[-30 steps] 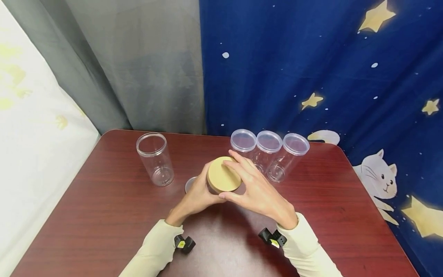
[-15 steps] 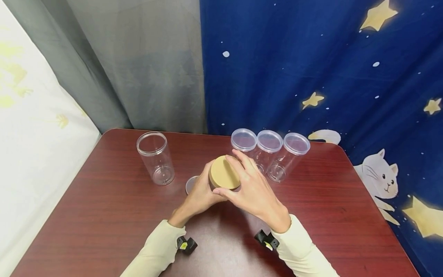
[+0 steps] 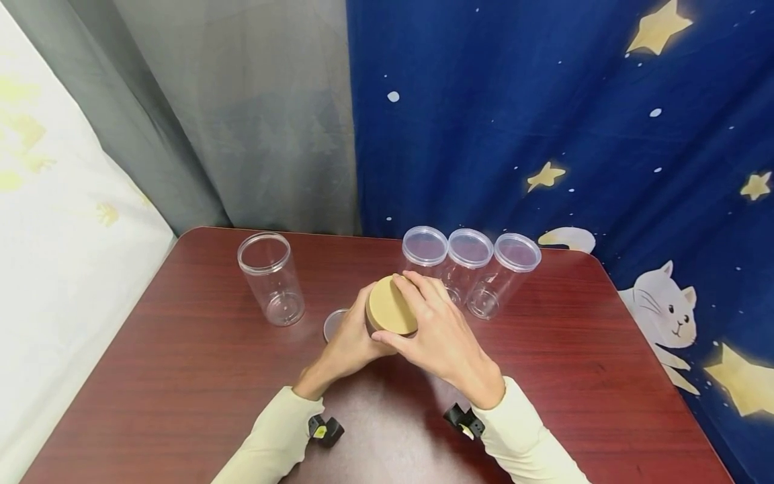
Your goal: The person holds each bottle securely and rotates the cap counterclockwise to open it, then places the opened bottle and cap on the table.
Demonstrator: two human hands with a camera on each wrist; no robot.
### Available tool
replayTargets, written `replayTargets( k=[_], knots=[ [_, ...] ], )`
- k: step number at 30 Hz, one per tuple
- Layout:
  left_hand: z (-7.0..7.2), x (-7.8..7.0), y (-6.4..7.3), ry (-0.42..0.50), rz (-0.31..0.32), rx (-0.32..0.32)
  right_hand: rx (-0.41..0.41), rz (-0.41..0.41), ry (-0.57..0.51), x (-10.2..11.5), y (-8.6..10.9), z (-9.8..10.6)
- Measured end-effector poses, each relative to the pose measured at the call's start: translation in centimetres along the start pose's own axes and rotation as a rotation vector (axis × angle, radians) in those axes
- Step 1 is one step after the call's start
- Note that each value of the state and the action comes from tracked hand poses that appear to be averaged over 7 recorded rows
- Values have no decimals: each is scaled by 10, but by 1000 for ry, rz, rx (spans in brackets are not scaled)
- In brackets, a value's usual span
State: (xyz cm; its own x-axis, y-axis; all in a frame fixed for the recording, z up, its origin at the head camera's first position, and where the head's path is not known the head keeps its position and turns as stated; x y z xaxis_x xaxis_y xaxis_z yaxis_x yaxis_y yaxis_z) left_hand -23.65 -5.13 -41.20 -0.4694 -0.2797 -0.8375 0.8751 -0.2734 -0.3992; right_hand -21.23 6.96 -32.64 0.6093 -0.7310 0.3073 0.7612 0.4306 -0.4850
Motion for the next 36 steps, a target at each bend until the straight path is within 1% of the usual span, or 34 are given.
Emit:
replayTargets(
  k=[4,8,15,21,27,36],
  knots=[
    [0,-2,-1,5,-9,5,-1,28,-8,0,-1,1],
    [-1,-1,-1,2,-8,12,21,51,-28,0,-1,1],
    [-1,-1,0,12,-14,30,94,69,-42,-2,0,0],
    [0,-1,1,21,5,51,140,96,-58,-2,1,1],
    [0,-1,2,20,14,69,153,137,-88,-1,0,2],
    [0,0,2,39,16,105,168,153,-117,-3,1,2]
  ],
)
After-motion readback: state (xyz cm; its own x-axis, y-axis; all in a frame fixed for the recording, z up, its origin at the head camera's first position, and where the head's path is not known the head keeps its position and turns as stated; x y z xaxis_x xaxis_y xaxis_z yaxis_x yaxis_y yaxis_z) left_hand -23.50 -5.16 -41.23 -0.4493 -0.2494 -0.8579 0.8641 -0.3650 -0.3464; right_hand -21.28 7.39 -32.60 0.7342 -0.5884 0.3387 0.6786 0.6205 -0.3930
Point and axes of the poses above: each hand's wrist, its own y-axis away from the middle knuckle, its own z-axis out of the back of the hand, x = y × z, the point moved 8 cm from there along -y, towards the middle knuckle, and after that the axes turned 3 degrees about -z, right-handed, at the moved point
